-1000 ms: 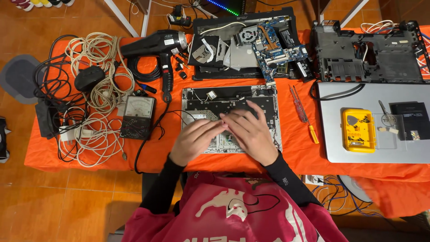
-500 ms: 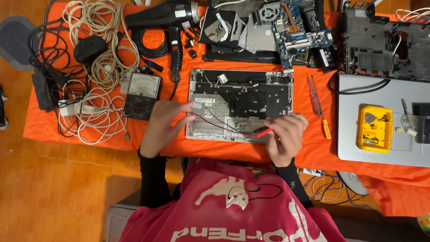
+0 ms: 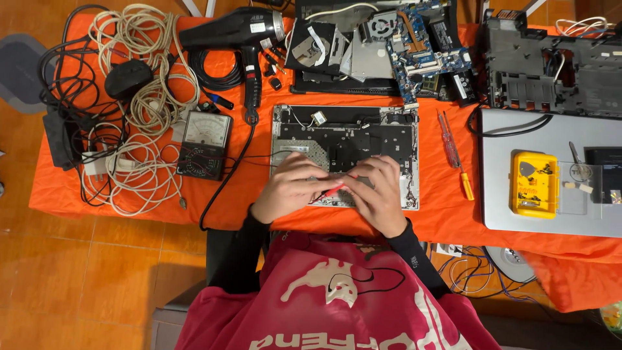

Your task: Using a hair dryer and multimeter to repair a laptop's internal components.

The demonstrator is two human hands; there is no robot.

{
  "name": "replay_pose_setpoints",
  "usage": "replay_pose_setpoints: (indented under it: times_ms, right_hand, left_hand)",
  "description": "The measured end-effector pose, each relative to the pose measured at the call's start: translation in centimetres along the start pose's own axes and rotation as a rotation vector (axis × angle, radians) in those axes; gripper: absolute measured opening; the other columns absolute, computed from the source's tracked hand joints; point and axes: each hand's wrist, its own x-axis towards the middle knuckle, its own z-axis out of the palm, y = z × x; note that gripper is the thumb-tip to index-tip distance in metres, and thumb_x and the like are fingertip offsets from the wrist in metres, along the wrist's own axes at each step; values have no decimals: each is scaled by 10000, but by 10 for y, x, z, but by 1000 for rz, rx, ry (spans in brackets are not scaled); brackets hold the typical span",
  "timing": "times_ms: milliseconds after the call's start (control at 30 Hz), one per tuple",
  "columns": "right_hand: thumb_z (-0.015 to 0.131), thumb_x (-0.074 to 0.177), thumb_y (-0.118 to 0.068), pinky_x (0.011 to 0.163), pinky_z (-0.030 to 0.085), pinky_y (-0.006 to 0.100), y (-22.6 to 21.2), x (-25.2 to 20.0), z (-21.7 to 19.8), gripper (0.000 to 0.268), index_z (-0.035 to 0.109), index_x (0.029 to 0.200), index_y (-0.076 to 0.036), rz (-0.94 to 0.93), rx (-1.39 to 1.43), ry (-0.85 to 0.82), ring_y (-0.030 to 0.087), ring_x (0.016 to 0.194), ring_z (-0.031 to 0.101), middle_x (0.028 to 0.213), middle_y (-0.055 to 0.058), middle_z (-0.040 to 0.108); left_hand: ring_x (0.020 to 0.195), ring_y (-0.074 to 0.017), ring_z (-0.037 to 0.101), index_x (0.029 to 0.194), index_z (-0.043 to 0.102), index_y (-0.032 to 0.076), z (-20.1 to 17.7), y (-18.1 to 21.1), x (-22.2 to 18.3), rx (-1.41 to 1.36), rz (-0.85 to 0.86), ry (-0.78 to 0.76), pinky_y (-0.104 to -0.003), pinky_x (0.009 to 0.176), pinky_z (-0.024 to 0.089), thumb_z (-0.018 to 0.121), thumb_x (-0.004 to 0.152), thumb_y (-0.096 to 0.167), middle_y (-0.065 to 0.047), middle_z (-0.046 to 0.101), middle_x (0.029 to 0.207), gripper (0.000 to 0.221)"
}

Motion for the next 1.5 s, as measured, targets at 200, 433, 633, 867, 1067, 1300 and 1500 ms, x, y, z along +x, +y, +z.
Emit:
replay_pose_setpoints:
  times_ms: [200,433,633,867,1067,1300,1500]
  right_hand:
    - [831,828,-121,942,403,438,19,-8,-8,272,789,1091,-175,-22,-159,3,256,1015,536,1031,31,621]
    - [841,842,-85,969,416,423,32,-21,-18,231,723,1040,-74,61,-142,66,254,967,618,975,52,643]
    - [782,893,-29,975,420,413,26,-27,-8,227,626,1056,-50,160,-72,27,259,980,658,1004,80,678]
    - [763,906,7,945,418,385,10,-15,-5,251,662,1127,-55,207,-69,-21,258,972,630,1060,85,678]
    - [777,844,-17,968,408,415,-2,10,-9,375,737,1211,-82,157,-76,30,280,1002,591,1013,88,610]
    - [538,907,85,949,491,388,-12,29,1,358,722,1189,-36,229,311,-110,261,962,646,1030,91,697]
    - [442,960,77,855,526,325,-22,37,-1,338,661,1206,4,379,439,-155,261,932,664,1039,155,654]
  left_hand:
    - [917,-167,681,1146,755,125,19,-14,-9,119,-5,36,-341,837,480,786,793,-13,-4,747,995,381]
    - [863,-209,660,1061,696,75,20,-11,-23,125,-249,311,-353,811,504,832,881,58,-38,720,936,226]
    - [901,-222,681,1079,640,71,39,-18,-41,-77,-282,620,-332,844,545,776,957,44,-49,727,970,184]
    - [924,-233,688,1072,680,67,32,-7,-27,1,-249,462,-332,866,529,809,899,48,-56,749,1006,216]
    - [832,-147,687,1078,767,72,45,-6,-26,-69,-229,189,-319,804,515,813,841,-21,-34,787,966,259]
    - [958,-209,739,1038,689,45,41,18,-9,-174,-356,310,-304,821,612,821,845,-21,-76,734,1046,243]
    - [995,-178,756,1245,565,31,34,26,1,-480,-634,302,-284,858,604,752,915,13,-46,748,1088,381]
